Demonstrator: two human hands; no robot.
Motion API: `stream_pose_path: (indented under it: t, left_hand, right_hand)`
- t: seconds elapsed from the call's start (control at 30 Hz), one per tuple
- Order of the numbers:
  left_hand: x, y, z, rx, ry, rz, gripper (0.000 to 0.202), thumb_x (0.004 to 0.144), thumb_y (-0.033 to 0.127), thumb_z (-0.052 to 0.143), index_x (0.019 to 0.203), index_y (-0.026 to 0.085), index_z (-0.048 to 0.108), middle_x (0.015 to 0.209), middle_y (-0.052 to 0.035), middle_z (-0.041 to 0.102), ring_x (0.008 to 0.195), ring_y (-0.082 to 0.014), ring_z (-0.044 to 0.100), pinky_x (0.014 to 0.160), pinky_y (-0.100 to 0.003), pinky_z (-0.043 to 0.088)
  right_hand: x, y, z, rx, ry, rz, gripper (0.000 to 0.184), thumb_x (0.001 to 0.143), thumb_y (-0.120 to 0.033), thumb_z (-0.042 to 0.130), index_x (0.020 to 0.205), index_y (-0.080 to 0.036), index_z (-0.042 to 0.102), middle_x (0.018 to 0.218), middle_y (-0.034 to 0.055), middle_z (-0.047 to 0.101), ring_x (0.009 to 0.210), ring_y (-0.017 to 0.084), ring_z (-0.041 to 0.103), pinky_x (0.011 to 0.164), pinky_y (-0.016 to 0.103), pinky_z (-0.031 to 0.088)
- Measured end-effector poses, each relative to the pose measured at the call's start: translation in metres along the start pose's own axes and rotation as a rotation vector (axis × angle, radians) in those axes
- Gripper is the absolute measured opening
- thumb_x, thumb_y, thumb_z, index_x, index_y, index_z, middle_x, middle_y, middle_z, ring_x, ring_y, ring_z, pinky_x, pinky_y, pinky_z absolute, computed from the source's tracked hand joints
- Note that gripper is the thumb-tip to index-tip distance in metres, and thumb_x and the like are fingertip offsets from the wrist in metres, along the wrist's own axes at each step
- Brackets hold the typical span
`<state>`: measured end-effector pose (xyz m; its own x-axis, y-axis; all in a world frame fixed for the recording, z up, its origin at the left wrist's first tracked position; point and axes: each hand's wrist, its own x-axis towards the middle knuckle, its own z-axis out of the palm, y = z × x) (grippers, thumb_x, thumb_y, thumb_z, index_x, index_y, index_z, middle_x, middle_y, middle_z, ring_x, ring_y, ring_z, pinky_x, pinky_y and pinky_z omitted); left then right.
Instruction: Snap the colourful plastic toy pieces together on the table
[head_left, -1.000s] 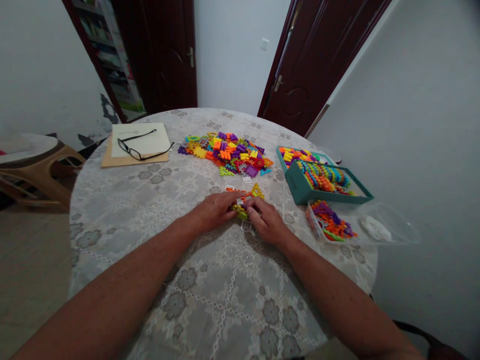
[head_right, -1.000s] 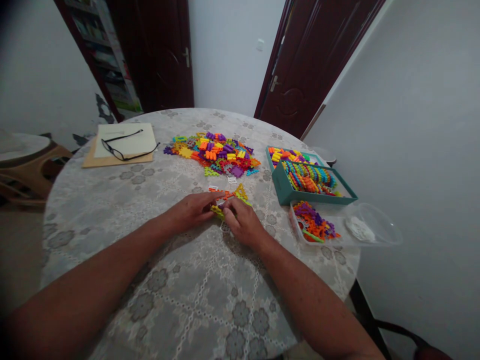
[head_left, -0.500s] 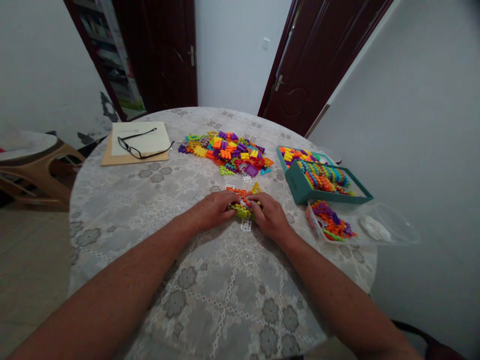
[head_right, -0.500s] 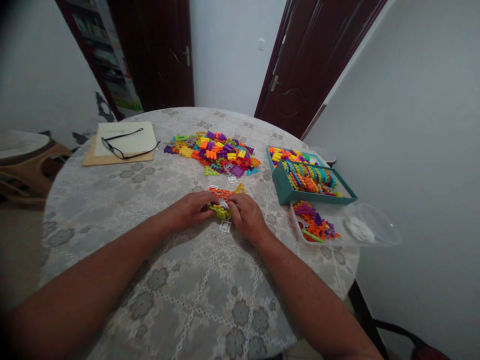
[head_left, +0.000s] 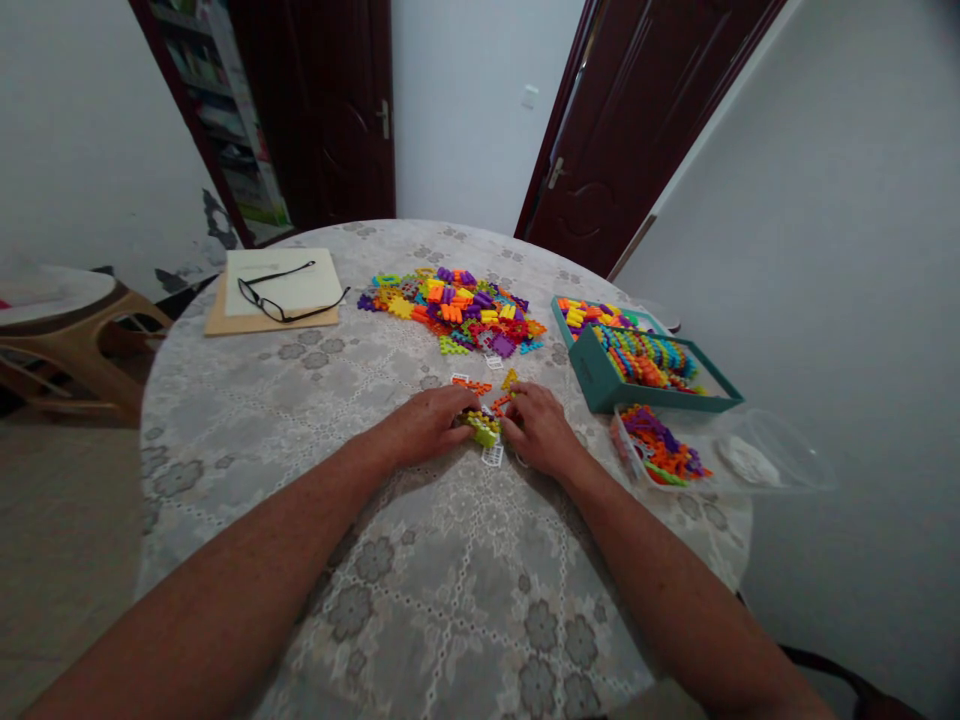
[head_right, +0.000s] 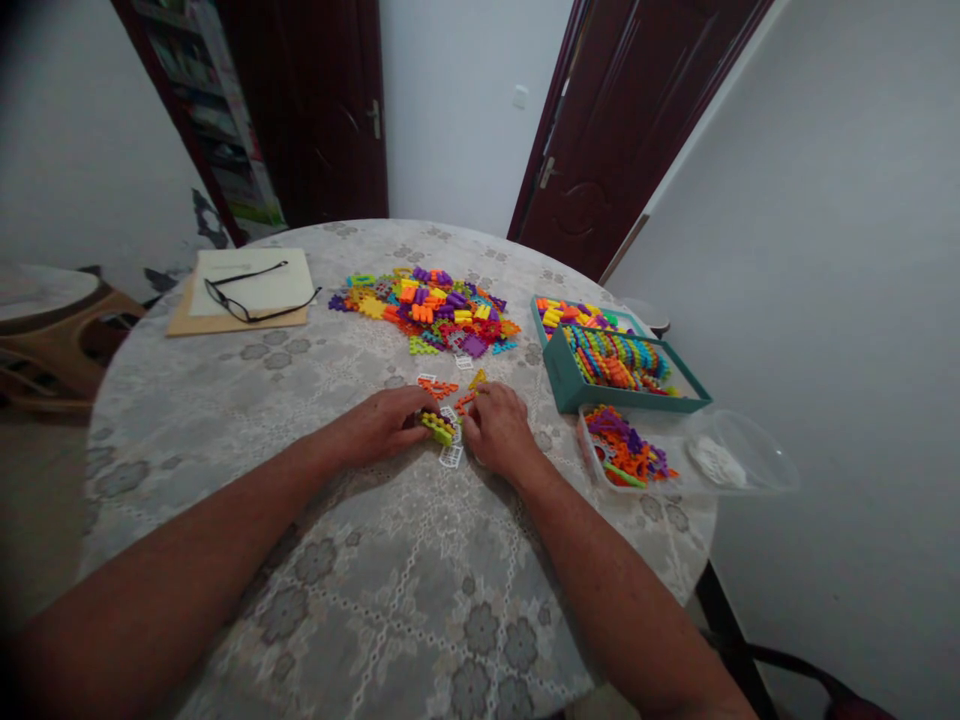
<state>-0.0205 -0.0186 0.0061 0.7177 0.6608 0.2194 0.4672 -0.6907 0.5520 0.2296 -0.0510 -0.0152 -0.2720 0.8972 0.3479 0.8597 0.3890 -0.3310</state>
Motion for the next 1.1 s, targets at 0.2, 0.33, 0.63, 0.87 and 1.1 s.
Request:
stream_pose_path:
  t: [0.2,0.33,0.63,0.87,1.1]
  left_hand:
    - [-0.001,0.0,-0.001,0.007,0.003,-0.003,0.025,0.093,0.024,0.063,0.118,0.026,0.066,0.118,-0.0078,0.073,0.109,-0.025,0.065,0.098,-0.039,0.048]
    - [-0.001,0.003,-0.003,0.01,-0.012,-0.006,0.022,0.093,0.022,0.062,0.114,0.025,0.066,0.112,-0.0068,0.072,0.102,-0.0237,0.065,0.094,-0.037,0.049]
    - [-0.001,0.005,-0.005,0.014,-0.054,0.014,0.018,0.096,0.024,0.06,0.112,0.025,0.066,0.108,-0.0057,0.073,0.097,-0.0215,0.065,0.088,-0.034,0.047]
    - [-0.002,0.002,-0.001,-0.063,-0.003,-0.045,0.069,0.092,0.019,0.062,0.158,0.027,0.042,0.117,-0.0063,0.073,0.092,-0.0197,0.068,0.086,-0.032,0.05]
    - [-0.001,0.001,0.0,-0.011,-0.007,0.017,0.046,0.092,0.022,0.063,0.138,0.026,0.061,0.121,-0.0073,0.074,0.104,-0.0234,0.068,0.093,-0.036,0.05]
  right_hand:
    - [-0.006,0.003,-0.006,0.057,-0.042,-0.05,0.002,0.092,-0.023,0.066,0.091,-0.022,0.065,0.127,0.0146,0.067,0.13,0.031,0.056,0.113,0.053,0.043]
    - [-0.004,-0.004,-0.012,0.102,0.018,-0.049,0.007,0.09,-0.018,0.066,0.095,-0.022,0.065,0.121,0.0133,0.066,0.122,0.03,0.059,0.107,0.049,0.048]
    - [-0.004,-0.012,-0.016,0.264,0.208,-0.096,0.021,0.1,-0.021,0.057,0.118,-0.024,0.067,0.112,0.0106,0.071,0.101,0.024,0.068,0.093,0.04,0.056]
    - [-0.003,-0.021,-0.009,0.312,0.122,-0.175,0.021,0.104,-0.029,0.058,0.121,-0.026,0.07,0.114,0.0102,0.075,0.106,0.025,0.07,0.094,0.042,0.057]
    - [-0.004,-0.027,-0.006,0.396,0.087,-0.209,0.028,0.104,-0.027,0.057,0.13,-0.028,0.069,0.122,0.0082,0.077,0.113,0.024,0.072,0.102,0.043,0.056]
